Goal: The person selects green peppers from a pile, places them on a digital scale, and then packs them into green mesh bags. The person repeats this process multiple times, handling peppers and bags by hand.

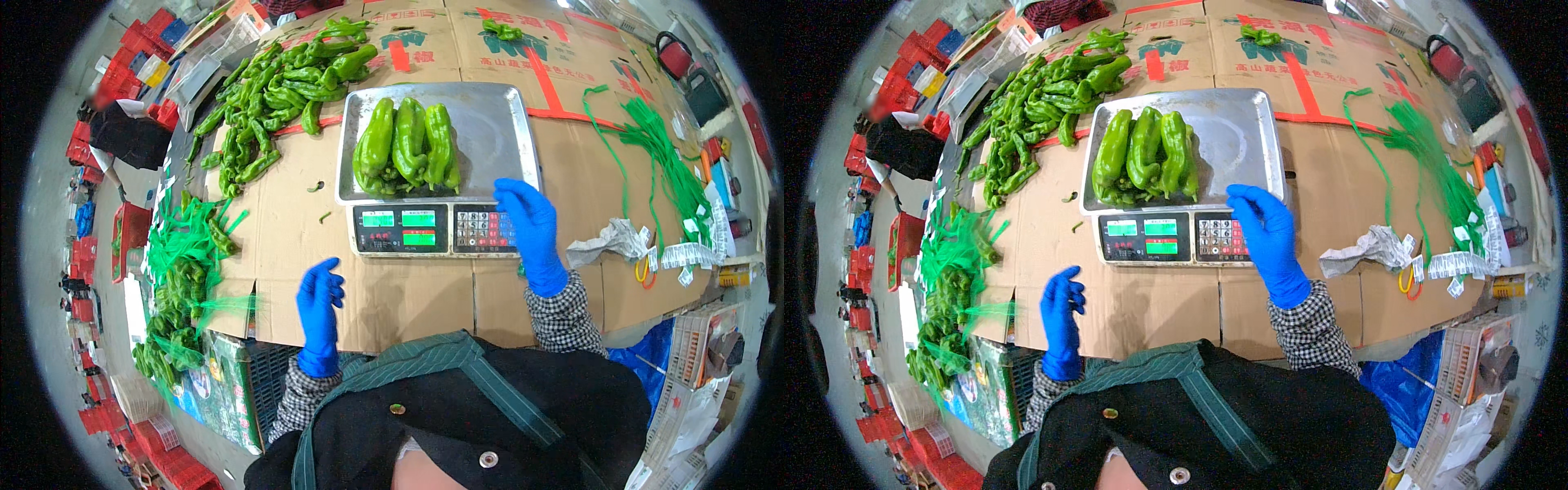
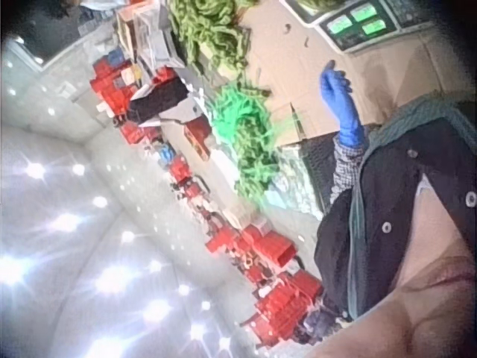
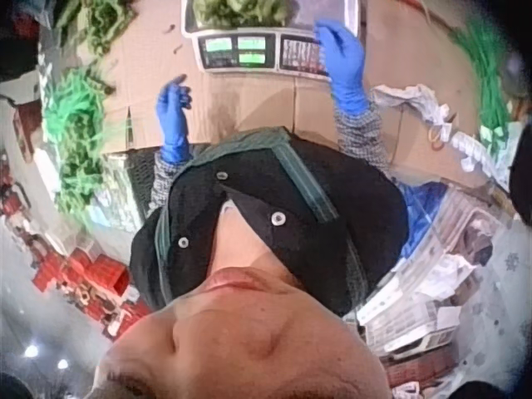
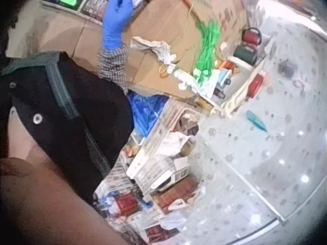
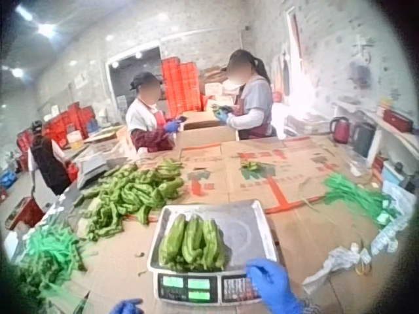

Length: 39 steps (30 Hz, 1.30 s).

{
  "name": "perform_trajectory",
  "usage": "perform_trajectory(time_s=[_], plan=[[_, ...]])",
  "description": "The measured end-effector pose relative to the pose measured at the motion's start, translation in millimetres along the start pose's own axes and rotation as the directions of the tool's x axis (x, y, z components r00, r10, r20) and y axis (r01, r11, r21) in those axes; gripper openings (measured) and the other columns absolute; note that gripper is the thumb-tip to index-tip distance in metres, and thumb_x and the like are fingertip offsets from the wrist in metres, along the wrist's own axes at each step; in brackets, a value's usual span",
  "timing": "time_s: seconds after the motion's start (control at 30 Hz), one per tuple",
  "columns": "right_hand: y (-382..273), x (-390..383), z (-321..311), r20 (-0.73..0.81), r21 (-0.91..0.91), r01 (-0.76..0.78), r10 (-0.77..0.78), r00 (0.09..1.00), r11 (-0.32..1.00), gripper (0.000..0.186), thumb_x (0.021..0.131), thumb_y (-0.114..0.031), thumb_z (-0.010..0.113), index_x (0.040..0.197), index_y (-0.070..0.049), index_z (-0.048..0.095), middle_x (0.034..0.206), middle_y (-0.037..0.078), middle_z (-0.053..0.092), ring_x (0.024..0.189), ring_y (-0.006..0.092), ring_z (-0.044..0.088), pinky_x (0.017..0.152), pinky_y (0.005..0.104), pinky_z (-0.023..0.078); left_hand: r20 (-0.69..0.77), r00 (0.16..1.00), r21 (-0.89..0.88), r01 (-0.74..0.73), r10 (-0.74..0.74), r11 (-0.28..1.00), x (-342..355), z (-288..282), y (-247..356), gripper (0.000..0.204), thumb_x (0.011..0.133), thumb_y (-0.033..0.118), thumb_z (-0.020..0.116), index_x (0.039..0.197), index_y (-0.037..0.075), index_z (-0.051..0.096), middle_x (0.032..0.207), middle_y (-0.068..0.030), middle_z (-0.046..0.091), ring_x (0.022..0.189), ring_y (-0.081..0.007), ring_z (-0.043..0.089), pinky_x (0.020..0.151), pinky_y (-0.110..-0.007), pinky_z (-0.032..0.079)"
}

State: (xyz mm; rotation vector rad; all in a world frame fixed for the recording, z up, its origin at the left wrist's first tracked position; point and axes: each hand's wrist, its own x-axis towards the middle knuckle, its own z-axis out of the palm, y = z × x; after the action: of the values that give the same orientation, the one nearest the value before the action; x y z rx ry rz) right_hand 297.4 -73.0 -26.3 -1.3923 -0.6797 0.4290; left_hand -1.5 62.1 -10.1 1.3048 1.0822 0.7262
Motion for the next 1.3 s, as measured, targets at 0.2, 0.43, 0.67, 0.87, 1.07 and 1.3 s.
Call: perform_trajectory(time_s=[0.2, 0.43, 0.67, 0.87, 1.07, 1.3], plan=[[7, -41, 16, 0.151, -0.068, 0.037, -0.027, 0.988, 0.997, 0.018, 0.089, -0.003, 0.056, 0.106, -0.003, 0.063, 0.095, 0.005, 0.064, 0.085, 0.0108, 0.059, 0.074, 0.0238, 0.048, 0.211, 0.976, -0.026, 0.061, -0.054, 0.998, -40, 25, -30, 0.027, 0.093, 0.023, 0.054, 0.11, 0.003, 0.06, 0.079, -0.0013, 0.058, 0.063, -0.0044, 0.048, 0.054, -0.017, 0.037], [2, -79, 16, 0.274, -0.068, 0.026, -0.007, 0.962, 0.997, 0.019, 0.085, -0.002, 0.06, 0.104, -0.002, 0.063, 0.088, 0.007, 0.064, 0.08, 0.012, 0.06, 0.069, 0.025, 0.048, 0.251, 0.966, 0.027, 0.06, -0.065, 0.998, -43, 39, -34, 0.027, 0.093, 0.023, 0.052, 0.11, 0.002, 0.06, 0.078, -0.0022, 0.058, 0.063, -0.0054, 0.049, 0.055, -0.019, 0.039], [17, -68, -3, 0.281, -0.133, -0.053, 0.089, 0.955, 0.99, 0.018, 0.088, -0.004, 0.057, 0.105, -0.002, 0.063, 0.094, 0.008, 0.064, 0.083, 0.0136, 0.06, 0.074, 0.0262, 0.049, 0.096, 0.984, -0.047, -0.145, 0.149, 0.988, 5, 53, -19, 0.021, 0.089, 0.01, 0.058, 0.108, 0.002, 0.061, 0.085, -0.0013, 0.061, 0.072, -0.0069, 0.053, 0.064, -0.021, 0.044], [-5, -40, 13, 0.288, -0.097, -0.057, 0.083, 0.954, 0.994, 0.017, 0.087, -0.002, 0.058, 0.103, -0.001, 0.063, 0.093, 0.009, 0.064, 0.086, 0.0147, 0.061, 0.075, 0.0264, 0.049, 0.079, 0.775, 0.512, -0.571, 0.627, 0.641, 92, 81, 60, 0.061, 0.079, 0.033, 0.07, 0.125, 0.001, 0.047, 0.106, -0.0182, 0.056, 0.091, -0.0306, 0.059, 0.078, -0.038, 0.048], [-6, -27, 16, 0.254, -0.089, -0.176, 0.194, 0.947, 0.98, 0.017, 0.088, 0.001, 0.054, 0.102, 0.001, 0.062, 0.093, 0.009, 0.061, 0.086, 0.0162, 0.061, 0.075, 0.0266, 0.051, 0.084, 0.786, 0.507, -0.563, 0.613, 0.653, 116, 97, 55, 0.052, 0.076, 0.03, 0.072, 0.119, 0.005, 0.055, 0.1, -0.0149, 0.06, 0.087, -0.0285, 0.061, 0.076, -0.035, 0.049], [-4, -20, 15, 0.214, -0.076, -0.234, 0.245, 0.946, 0.969, 0.017, 0.088, 0.0, 0.051, 0.101, 0.002, 0.061, 0.09, 0.009, 0.06, 0.081, 0.0142, 0.059, 0.069, 0.0255, 0.052, -0.437, 0.735, 0.233, -0.463, 0.518, 0.855, 177, -3, -3, 0.039, 0.082, 0.019, 0.068, 0.116, 0.004, 0.057, 0.097, -0.0132, 0.059, 0.084, -0.0232, 0.06, 0.075, -0.031, 0.049]])
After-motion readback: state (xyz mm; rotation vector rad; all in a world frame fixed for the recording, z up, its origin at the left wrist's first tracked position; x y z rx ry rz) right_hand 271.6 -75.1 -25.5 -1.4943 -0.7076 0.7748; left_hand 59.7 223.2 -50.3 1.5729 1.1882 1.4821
